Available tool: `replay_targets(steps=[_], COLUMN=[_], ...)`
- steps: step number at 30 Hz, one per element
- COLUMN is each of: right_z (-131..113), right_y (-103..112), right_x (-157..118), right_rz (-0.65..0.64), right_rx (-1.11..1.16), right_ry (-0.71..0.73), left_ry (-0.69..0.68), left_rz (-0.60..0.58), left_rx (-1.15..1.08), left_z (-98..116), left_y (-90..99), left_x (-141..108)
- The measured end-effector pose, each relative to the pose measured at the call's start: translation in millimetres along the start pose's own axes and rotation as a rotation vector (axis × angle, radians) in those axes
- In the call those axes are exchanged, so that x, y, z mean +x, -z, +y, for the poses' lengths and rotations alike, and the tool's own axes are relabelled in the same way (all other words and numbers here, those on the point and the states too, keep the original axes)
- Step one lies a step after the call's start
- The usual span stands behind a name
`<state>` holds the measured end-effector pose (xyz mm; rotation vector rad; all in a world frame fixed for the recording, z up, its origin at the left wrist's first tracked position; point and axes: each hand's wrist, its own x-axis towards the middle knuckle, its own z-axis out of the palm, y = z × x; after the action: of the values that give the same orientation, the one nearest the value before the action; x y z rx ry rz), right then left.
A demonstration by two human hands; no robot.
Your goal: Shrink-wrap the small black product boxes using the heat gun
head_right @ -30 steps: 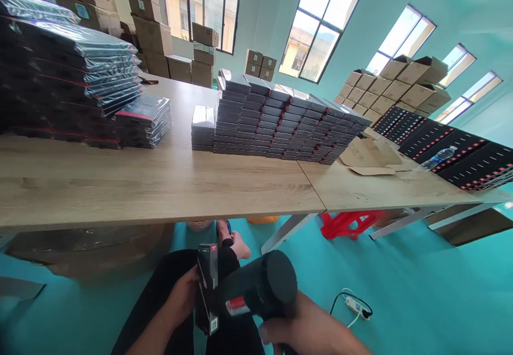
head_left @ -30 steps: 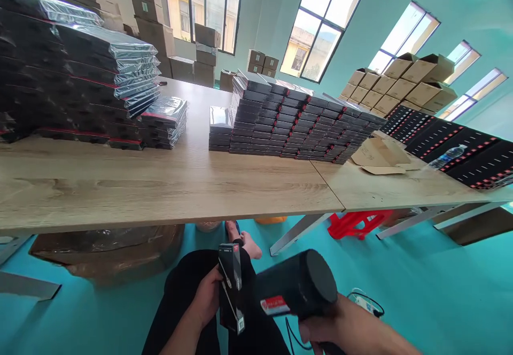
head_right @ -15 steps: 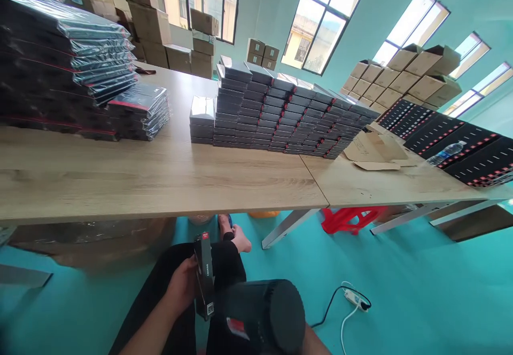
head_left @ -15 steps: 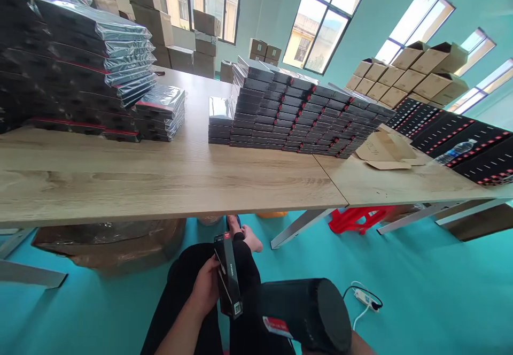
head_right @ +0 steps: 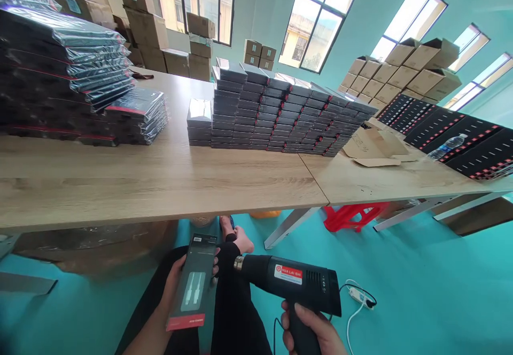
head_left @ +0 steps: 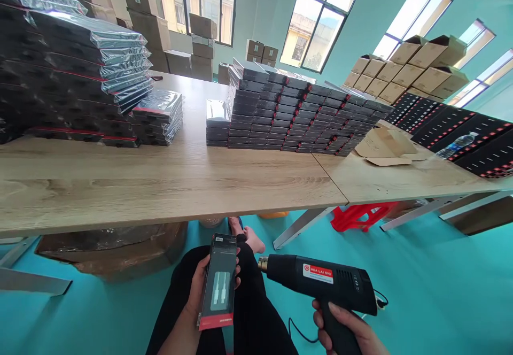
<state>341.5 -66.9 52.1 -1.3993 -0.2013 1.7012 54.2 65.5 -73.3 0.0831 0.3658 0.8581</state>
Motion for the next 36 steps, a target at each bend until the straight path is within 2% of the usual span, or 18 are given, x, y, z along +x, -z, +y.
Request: replay_targets(steps=[3, 7, 15, 21, 23, 26, 28, 29, 31, 33, 34, 36], right_z=[-4, -7, -14, -18, -19, -20, -21, -22, -25, -28, -29, -30], right_y=[-3, -11, -22, -32, -40, -54, -61, -64, -67, -66, -65, -62], right_x=[11, 18, 22, 23, 17, 6, 3, 3, 5, 4, 3, -3], right_rz=[0.005, -0.062, -0.082, -0.074, -0.086, -0.202, -0.257, -0.241, -0.124, -0.052, -0.083, -0.222], right_rx=[0.085, 0.155, 0.138, 0.098, 0.014, -0.244, -0.405, -0.447, -0.444, -0.418, -0.449, -0.602], right_ry=[-0.005, 0.004, -0.004, 0.022, 0.03, 0.029, 0.075, 0.118, 0.205, 0.222, 0.196, 0.114], left_ry=[0.045, 0.088, 0.154, 0.151, 0.136, 0.019, -0.047, -0.033, 0.057, 0.07, 0.008, -0.147], left_rz=[0.012, 0.093, 0.129, 0.139, 0.19, 0.4, 0.482, 0.469, 0.386, 0.361, 0.388, 0.497], left_rx=[0.054, 0.116, 0.226, 0.222, 0.212, 0.183, 0.177, 0.174, 0.159, 0.157, 0.173, 0.214], left_z=[-4, -10, -9, -13, -15, -15, -15, -14, -14, -13, -13, -13], left_y=[-6.8, -11.6, -2.5, -1.1, 4.0, 14.5, 20.9, 23.5, 27.8, 30.9, 31.8, 30.9], left_x=[-3, -4, 0, 2, 6, 13, 15, 15, 15, 13, 13, 12])
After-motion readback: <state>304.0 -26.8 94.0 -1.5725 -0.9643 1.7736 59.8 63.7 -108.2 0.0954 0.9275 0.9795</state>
